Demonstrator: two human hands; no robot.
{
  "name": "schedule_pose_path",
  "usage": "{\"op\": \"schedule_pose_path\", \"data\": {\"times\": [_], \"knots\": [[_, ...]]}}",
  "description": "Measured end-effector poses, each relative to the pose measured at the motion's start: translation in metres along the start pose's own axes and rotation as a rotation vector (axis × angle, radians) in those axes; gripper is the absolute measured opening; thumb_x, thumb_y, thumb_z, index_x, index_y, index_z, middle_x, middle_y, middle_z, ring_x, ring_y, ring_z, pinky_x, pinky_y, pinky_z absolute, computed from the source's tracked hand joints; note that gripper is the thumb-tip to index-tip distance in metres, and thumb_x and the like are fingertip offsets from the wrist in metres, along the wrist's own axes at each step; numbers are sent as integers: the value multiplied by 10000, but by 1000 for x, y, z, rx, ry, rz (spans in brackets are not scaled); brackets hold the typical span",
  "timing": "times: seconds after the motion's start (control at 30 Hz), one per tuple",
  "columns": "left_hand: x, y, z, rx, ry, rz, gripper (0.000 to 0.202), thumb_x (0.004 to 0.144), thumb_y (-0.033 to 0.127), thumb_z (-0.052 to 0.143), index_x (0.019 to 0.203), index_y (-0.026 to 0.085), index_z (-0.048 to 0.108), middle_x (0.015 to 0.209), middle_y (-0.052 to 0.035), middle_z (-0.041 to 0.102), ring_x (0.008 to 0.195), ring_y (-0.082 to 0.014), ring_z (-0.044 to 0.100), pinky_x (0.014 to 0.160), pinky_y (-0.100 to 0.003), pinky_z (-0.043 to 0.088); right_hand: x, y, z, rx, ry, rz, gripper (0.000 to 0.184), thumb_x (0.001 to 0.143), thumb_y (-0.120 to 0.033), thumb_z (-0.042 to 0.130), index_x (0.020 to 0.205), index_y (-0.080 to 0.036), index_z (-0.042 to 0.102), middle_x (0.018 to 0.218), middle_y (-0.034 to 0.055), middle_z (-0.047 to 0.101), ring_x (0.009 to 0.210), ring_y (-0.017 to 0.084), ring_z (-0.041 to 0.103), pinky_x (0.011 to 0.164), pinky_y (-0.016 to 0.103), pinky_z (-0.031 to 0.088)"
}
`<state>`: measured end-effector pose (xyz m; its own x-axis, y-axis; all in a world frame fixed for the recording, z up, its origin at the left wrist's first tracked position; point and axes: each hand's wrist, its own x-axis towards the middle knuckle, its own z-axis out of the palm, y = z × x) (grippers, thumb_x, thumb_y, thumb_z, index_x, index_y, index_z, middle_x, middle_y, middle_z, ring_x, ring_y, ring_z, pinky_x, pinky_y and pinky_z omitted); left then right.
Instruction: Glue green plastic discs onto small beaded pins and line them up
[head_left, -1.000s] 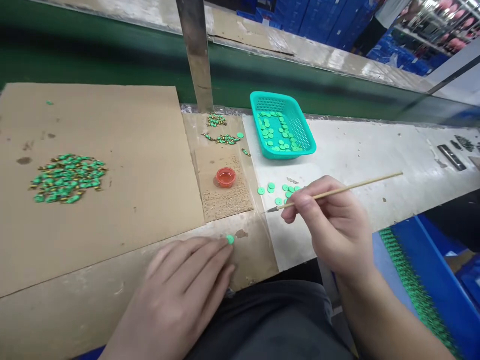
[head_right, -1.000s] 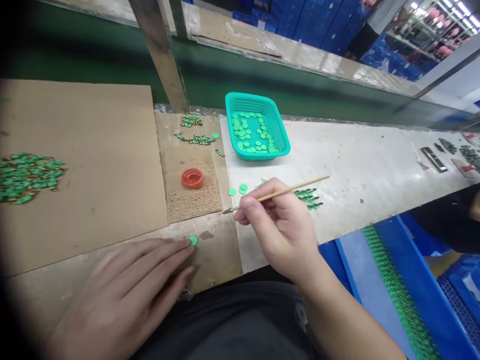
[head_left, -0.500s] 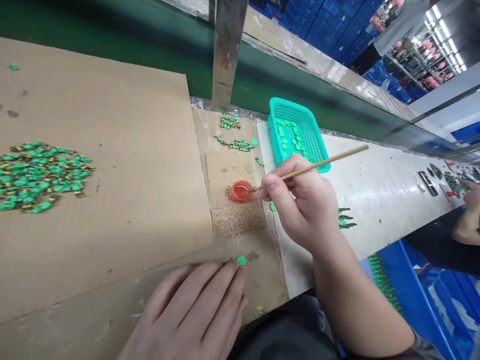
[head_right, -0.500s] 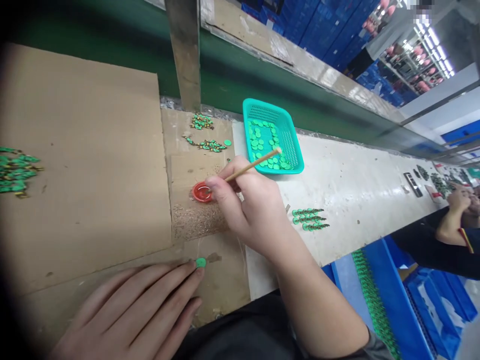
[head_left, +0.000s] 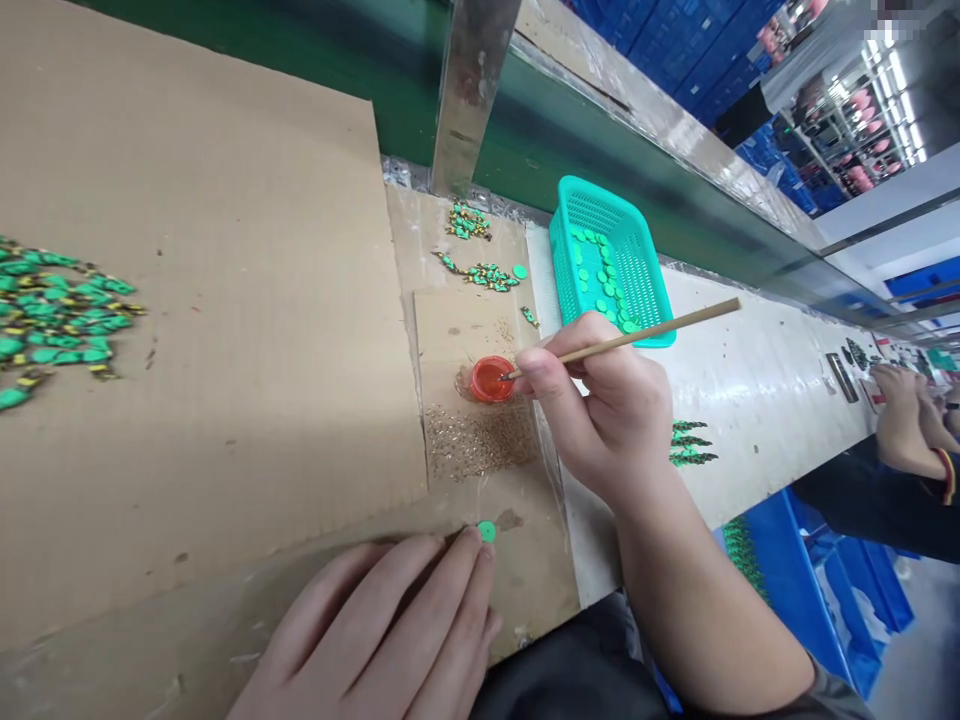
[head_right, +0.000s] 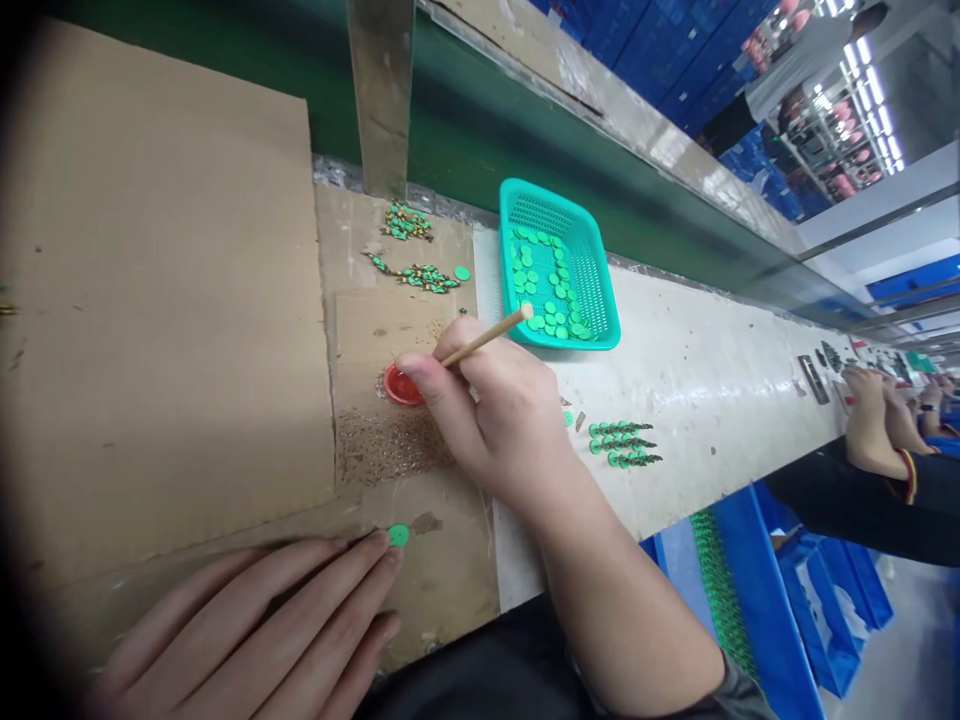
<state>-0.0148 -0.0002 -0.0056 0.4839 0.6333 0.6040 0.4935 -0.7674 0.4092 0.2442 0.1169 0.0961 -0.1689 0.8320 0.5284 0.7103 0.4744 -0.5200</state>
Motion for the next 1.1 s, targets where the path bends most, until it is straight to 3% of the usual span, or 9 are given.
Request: {"op": "schedule_pose_path", "data": {"times": [0.1,0.27,0.37,0.53,0.67,0.9,1.1], "knots": [[6,-1,1,-10,29,32,247,1193,228,760,1377,238,925,1507,-46,913,1437,-259,802,1542,-454,441,0,3,2,9,9,-54,369,1306,-330,722,942,-281,695,904,-20,796,755,141,769,711,304,608],[10,-3,0,-18,35,58,217,1210,276,795,1361,179,917,1519,-78,887,1558,-243,741,1613,-418,327,0,7,5,31,40,-130,335,1291,-285,753,963,-265,690,888,-37,773,738,123,758,682,281,587],[10,-2,-1,-13,11,63,242,1210,259,785,1400,182,912,1536,-84,877,1643,-257,700,1623,-426,314,1,8,5,29,48,-148,330,1301,-293,730,974,-273,685,891,-32,776,743,136,775,664,289,607],[14,0,-2,-12,16,53,204,1205,265,778,1349,208,910,1524,-63,876,1461,-249,769,1595,-448,359,0,5,4,26,92,-155,316,1306,-302,726,995,-283,671,868,-41,756,737,143,774,655,308,591],[9,0,-4,-21,-14,57,206,1199,282,775,1340,206,904,1580,-81,863,1476,-281,771,1585,-485,375,-13,-7,-4,61,136,-117,296,1313,-343,726,1026,-290,678,842,-38,728,710,155,758,643,327,578],[8,2,-6,-26,-50,45,175,1199,293,776,1290,213,901,1576,-78,859,1470,-297,759,1557,-491,397,-38,-19,-11,4,-68,-37,277,1277,-261,755,1011,-271,677,869,-35,789,769,152,796,710,307,590],[2,5,-10,-33,-110,-23,277,1215,330,730,1428,261,893,1721,-54,801,1539,-321,740,1560,-519,393,-79,-32,3,235,103,-51,188,1314,-288,662,1133,-253,703,866,-10,796,691,152,761,683,309,680]]}}
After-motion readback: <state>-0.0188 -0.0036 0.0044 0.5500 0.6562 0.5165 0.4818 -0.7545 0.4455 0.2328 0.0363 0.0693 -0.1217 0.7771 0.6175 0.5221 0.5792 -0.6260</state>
